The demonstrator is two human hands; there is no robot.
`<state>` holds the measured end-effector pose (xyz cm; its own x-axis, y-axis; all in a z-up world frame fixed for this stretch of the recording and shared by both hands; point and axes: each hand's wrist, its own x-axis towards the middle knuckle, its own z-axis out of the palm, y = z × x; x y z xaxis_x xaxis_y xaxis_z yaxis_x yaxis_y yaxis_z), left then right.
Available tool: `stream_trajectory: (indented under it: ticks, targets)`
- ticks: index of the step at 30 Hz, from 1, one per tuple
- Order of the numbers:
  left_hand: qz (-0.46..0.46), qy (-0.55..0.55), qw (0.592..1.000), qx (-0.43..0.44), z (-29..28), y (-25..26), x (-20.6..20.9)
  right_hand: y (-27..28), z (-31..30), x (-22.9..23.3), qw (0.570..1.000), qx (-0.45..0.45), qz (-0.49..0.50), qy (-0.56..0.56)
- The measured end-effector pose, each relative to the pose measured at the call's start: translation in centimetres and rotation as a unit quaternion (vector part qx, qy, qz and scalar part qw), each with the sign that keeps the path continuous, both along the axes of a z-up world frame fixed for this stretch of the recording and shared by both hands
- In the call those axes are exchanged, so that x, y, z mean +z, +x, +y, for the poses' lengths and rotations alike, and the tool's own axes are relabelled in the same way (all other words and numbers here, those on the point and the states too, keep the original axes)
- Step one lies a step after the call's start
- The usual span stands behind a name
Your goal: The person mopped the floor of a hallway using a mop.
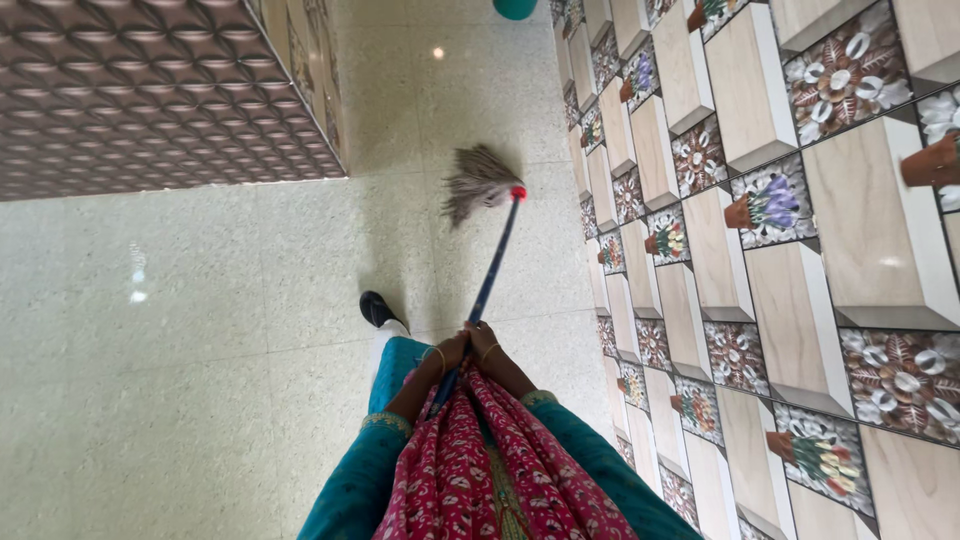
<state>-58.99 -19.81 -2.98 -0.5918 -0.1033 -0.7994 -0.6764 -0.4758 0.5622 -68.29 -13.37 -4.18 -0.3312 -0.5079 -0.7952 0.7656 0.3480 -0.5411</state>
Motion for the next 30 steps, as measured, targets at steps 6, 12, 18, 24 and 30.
stream_trajectory:
  ticks: [6,12,18,24,30]
  targets:
    - [0.206,-0.317,0.832,-0.406,0.2,-6.9,-4.0,-4.5,4.1,-6.2,0.975,-0.181,-0.120,-0.041]
    - [0.176,-0.294,0.823,-0.452,-8.0,-8.1,-6.7,-6.2,-4.6,-8.0,0.991,-0.098,0.010,0.090]
    - [0.132,-0.198,0.908,-0.345,-16.2,-7.8,-6.1,-6.7,-14.2,-5.7,0.986,-0.126,-0.034,0.104]
    - [-0.039,0.035,0.999,0.000,-24.8,-4.1,-0.1,-4.7,-25.9,-0.5,0.994,-0.078,-0.048,0.055]
    - [-0.077,-0.006,0.981,0.179,-30.6,0.9,0.2,-0.9,-34.9,-1.9,0.996,0.054,-0.061,-0.023]
